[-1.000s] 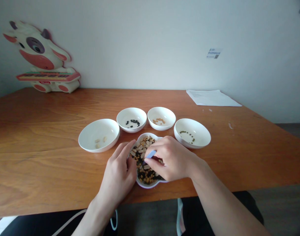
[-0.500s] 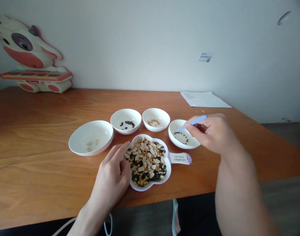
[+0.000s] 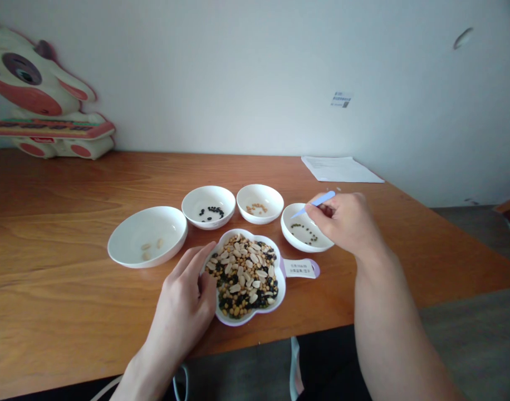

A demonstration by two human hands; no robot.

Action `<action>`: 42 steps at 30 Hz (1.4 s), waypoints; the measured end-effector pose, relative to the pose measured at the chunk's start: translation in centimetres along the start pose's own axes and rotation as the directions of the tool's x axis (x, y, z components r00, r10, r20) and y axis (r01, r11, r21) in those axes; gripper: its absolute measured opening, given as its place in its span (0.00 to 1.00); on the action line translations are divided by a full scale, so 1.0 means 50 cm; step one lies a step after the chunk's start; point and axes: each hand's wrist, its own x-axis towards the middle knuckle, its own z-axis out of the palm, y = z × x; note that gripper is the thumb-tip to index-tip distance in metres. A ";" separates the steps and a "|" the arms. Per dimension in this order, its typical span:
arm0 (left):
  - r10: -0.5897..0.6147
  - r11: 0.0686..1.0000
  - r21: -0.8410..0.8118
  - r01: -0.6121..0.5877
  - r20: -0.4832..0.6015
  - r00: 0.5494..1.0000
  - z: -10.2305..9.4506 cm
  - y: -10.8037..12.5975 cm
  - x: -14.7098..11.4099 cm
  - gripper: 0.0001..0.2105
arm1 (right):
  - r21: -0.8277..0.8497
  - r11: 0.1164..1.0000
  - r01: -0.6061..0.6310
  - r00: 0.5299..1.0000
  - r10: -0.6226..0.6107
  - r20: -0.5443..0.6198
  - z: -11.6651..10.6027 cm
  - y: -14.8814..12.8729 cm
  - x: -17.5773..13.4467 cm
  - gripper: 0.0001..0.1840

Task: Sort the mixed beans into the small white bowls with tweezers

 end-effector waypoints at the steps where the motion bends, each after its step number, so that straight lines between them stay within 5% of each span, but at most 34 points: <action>1: 0.001 1.000 -0.003 -0.001 -0.003 1.000 0.000 0.000 0.000 0.21 | 0.031 0.999 0.022 1.000 -0.021 -0.022 0.000 -0.012 -0.001 0.24; 5: -0.006 1.000 -0.023 0.006 -0.001 1.000 -0.001 0.002 0.000 0.21 | 0.327 0.924 0.196 0.975 -0.219 0.033 0.015 -0.084 -0.013 0.15; 8: -0.021 0.999 -0.041 0.021 -0.002 1.000 0.000 0.004 0.001 0.21 | 0.554 0.767 0.324 0.888 -0.449 0.102 0.043 -0.142 -0.027 0.11; 11: -0.029 0.998 -0.061 0.029 -0.003 1.000 0.000 0.006 0.000 0.20 | 0.583 0.734 0.349 0.819 -0.541 0.190 0.072 -0.177 -0.039 0.10; 16: -0.043 0.996 -0.080 0.043 -0.002 0.999 -0.001 0.008 -0.001 0.21 | 0.579 0.746 0.328 0.794 -0.550 0.259 0.090 -0.185 -0.047 0.10; 42: -0.080 0.991 -0.108 0.080 0.010 0.997 0.000 0.010 0.001 0.21 | 0.566 0.746 0.353 0.796 -0.556 0.237 0.090 -0.181 -0.045 0.09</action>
